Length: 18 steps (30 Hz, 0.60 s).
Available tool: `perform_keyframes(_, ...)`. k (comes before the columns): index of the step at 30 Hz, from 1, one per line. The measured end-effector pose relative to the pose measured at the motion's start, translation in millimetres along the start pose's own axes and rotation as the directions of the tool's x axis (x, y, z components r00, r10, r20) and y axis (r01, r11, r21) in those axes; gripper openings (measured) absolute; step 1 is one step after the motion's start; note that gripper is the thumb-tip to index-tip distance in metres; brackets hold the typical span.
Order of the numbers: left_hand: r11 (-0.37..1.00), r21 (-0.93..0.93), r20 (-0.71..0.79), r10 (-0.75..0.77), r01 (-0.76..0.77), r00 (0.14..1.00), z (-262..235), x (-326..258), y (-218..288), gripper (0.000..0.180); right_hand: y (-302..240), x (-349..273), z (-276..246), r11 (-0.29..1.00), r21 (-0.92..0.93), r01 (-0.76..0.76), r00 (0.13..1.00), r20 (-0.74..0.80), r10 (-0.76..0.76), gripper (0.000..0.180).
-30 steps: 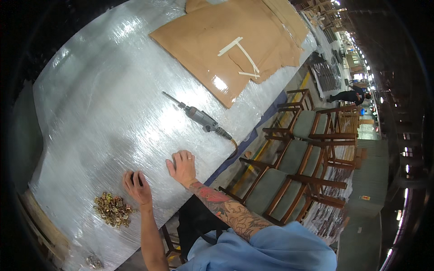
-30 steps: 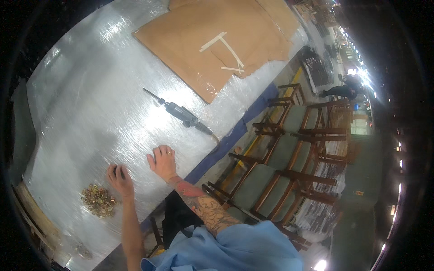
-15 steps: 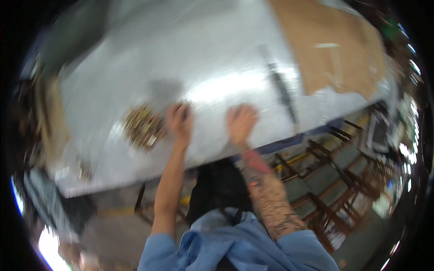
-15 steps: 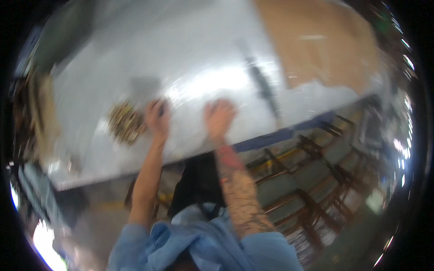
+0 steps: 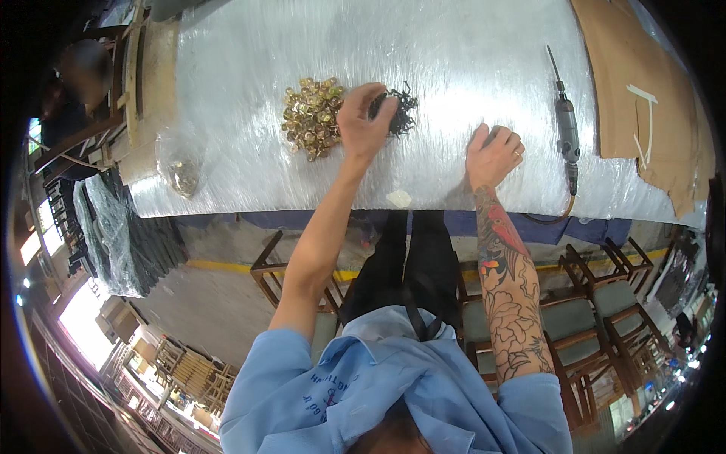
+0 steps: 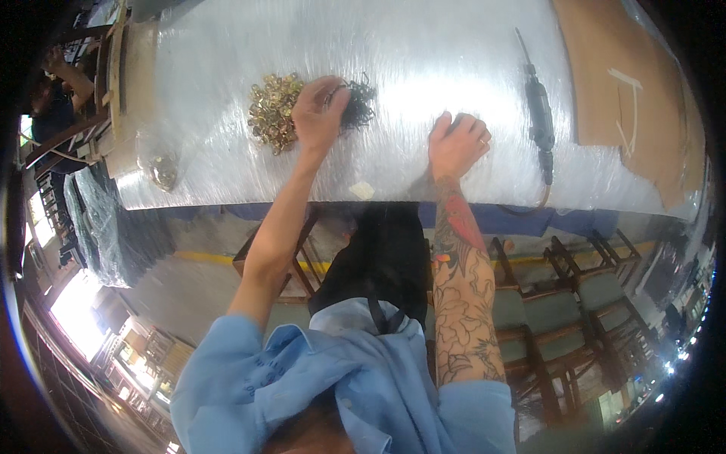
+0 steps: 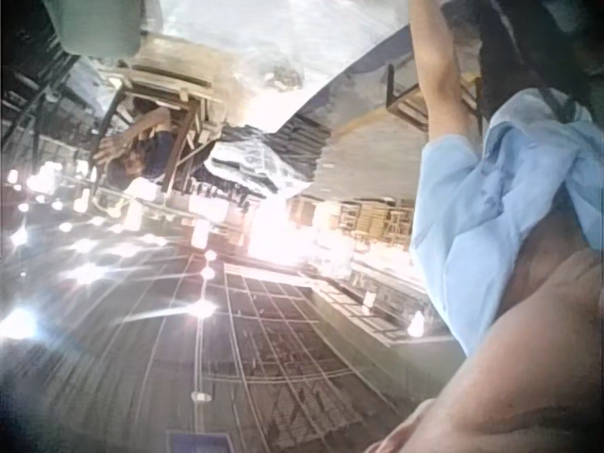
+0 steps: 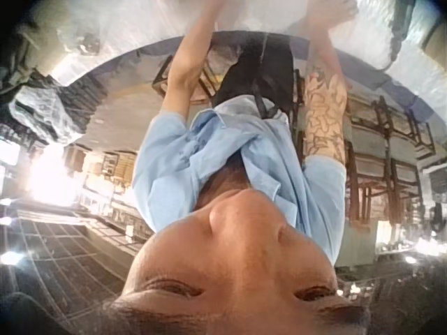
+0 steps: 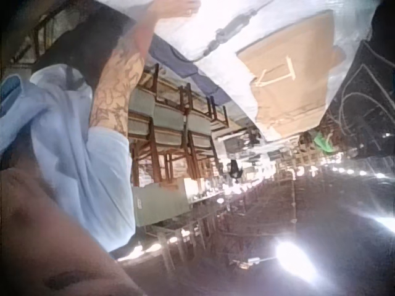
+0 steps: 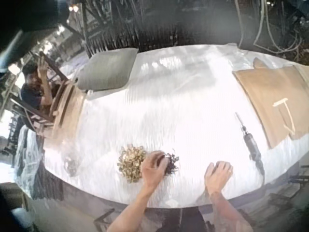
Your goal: The person sorts small metal hardware pieces on a workbench, separating brass-colored fasteners from black screws into distinct piles. They repeatedly gather, separate, and reposition the items by hand, occasionally moving a power drill and other objects on the table.
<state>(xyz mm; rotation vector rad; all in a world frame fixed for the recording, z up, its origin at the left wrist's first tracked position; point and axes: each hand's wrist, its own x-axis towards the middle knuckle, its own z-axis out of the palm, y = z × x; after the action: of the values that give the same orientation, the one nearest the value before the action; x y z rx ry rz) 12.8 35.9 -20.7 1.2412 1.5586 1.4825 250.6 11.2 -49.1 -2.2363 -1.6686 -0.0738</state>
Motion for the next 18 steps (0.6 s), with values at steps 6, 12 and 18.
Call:
perform_keyframes(6, 0.927, -0.137, -0.111, -0.363, 0.348, 0.925, -47.4, 27.5, 58.7, 0.021, 1.7, 1.6, -2.7, 1.0, -0.009, 0.0, 1.0, -0.023, 0.0, 0.03)
perform_keyframes(12, 0.798, 0.602, 0.336, -0.217, -0.032, 0.916, -63.4, 19.3, 52.2, 0.069, 8.9, -1.7, 3.1, 0.999, -0.049, 0.009, 0.999, -0.039, -0.01, 0.032)
perform_keyframes(18, 0.558, 0.546, 0.789, -0.09, -0.625, 0.608, -45.4, 22.1, 28.3, 0.115, 2.1, -2.2, -0.1, 0.999, -0.039, -0.007, 1.0, 0.005, 0.008, 0.034)
